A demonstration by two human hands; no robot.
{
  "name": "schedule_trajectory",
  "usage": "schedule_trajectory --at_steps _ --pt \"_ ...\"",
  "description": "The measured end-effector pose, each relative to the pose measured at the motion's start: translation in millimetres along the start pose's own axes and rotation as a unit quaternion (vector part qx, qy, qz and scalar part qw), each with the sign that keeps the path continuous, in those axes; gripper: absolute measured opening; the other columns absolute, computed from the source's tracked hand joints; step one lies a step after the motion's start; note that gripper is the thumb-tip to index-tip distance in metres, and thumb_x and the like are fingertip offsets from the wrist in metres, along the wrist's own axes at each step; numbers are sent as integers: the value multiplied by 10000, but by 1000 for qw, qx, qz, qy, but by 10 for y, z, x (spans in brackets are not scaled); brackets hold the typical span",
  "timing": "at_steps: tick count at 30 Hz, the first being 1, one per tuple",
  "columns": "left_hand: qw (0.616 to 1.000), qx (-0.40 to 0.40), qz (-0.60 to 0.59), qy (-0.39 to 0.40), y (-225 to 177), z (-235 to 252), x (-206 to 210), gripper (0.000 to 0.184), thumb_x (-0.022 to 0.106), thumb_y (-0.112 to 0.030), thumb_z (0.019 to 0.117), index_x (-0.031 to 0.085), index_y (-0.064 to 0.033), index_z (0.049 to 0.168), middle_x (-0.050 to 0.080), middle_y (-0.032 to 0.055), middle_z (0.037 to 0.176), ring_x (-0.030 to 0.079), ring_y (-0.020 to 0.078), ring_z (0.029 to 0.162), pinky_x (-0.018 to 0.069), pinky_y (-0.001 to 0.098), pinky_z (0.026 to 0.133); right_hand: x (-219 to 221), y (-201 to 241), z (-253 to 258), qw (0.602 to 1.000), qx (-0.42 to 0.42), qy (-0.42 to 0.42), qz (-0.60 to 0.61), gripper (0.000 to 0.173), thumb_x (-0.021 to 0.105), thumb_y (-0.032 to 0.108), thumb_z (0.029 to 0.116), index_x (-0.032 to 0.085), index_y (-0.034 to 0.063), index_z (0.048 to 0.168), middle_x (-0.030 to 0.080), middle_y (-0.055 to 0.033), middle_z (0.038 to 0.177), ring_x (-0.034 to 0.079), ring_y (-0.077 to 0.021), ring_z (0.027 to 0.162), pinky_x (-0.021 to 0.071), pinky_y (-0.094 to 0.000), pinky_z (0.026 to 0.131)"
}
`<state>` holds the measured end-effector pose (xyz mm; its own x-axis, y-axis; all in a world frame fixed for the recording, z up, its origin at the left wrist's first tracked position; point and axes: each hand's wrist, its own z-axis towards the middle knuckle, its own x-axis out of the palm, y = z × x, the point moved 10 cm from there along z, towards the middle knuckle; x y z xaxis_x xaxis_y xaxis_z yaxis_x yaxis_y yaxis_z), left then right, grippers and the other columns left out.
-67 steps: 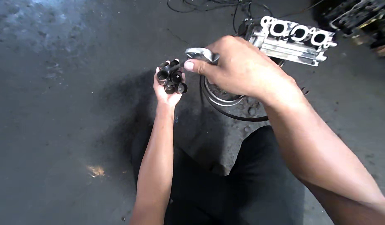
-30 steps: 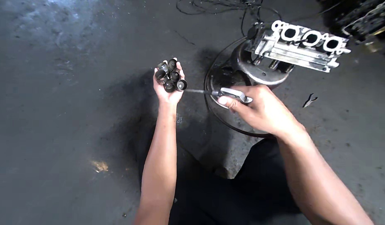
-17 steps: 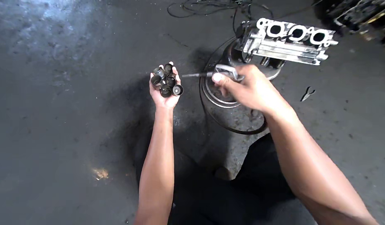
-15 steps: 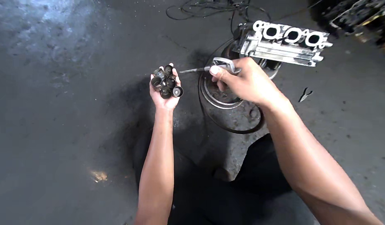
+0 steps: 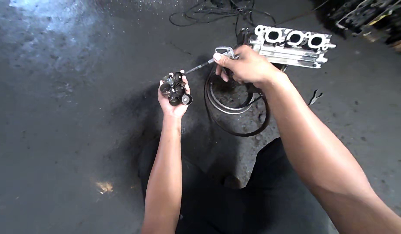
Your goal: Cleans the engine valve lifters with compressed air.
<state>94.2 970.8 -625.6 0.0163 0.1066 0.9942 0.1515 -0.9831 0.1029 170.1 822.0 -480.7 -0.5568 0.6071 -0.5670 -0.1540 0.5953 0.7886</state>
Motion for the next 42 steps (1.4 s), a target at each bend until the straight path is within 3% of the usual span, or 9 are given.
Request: schedule_trajectory --at_steps 11,24,27,32,37,39,40,42 --pt "1000 8 10 2 -57 -7 -41 663 241 -639 1015 539 -89 1235 593 197 1290 683 282 962 601 359 752 104 -586 85 989 10 35 145 534 370 424 1113 712 74 899 647 9 661 402 -36 409 337 -203 384" --pt "1000 -10 -11 -5 22 -33 -23 623 283 -631 1020 562 -118 1234 633 158 1226 687 271 1007 599 368 825 40 -399 136 989 0 58 137 543 345 427 1116 701 84 892 637 24 652 402 -23 408 335 -190 381" --pt "1000 0 -8 -20 -2 -37 -48 602 294 -619 1023 570 -116 1203 656 149 1167 695 265 989 602 370 821 27 -185 131 991 -17 72 111 527 378 422 1110 715 85 887 649 16 654 407 -31 405 331 -198 377" --pt "1000 -15 2 -19 25 -23 -58 684 276 -643 1016 538 -85 1311 593 184 1322 684 280 1015 602 358 791 129 364 72 994 -41 99 19 469 462 429 1086 721 96 879 675 17 666 395 -38 382 330 -211 368" --pt "1000 -18 13 -11 61 0 -70 653 267 -617 1027 557 -81 1259 622 179 1243 685 266 970 596 354 796 267 758 76 989 -46 79 -120 472 517 471 1058 718 136 793 670 38 630 443 -46 401 332 -240 386" --pt "1000 -16 16 -5 56 10 -70 643 262 -616 1029 581 -100 1242 657 160 1161 691 254 952 594 357 802 345 874 13 979 -56 83 -176 478 525 490 1048 712 148 773 651 46 620 515 -56 460 408 -273 444" --pt "1000 -11 20 -5 43 13 -77 632 258 -611 1032 574 -106 1243 656 158 1151 690 254 945 597 360 787 375 896 -21 973 -52 84 -207 484 524 517 1040 704 148 785 644 37 635 567 -80 512 477 -319 505" --pt "999 2 34 -21 3 14 -107 610 263 -606 1033 569 -110 1212 654 154 1119 690 252 907 600 366 742 422 886 -63 963 -41 80 -256 517 528 590 1012 681 145 798 641 9 648 613 -140 568 518 -415 561"
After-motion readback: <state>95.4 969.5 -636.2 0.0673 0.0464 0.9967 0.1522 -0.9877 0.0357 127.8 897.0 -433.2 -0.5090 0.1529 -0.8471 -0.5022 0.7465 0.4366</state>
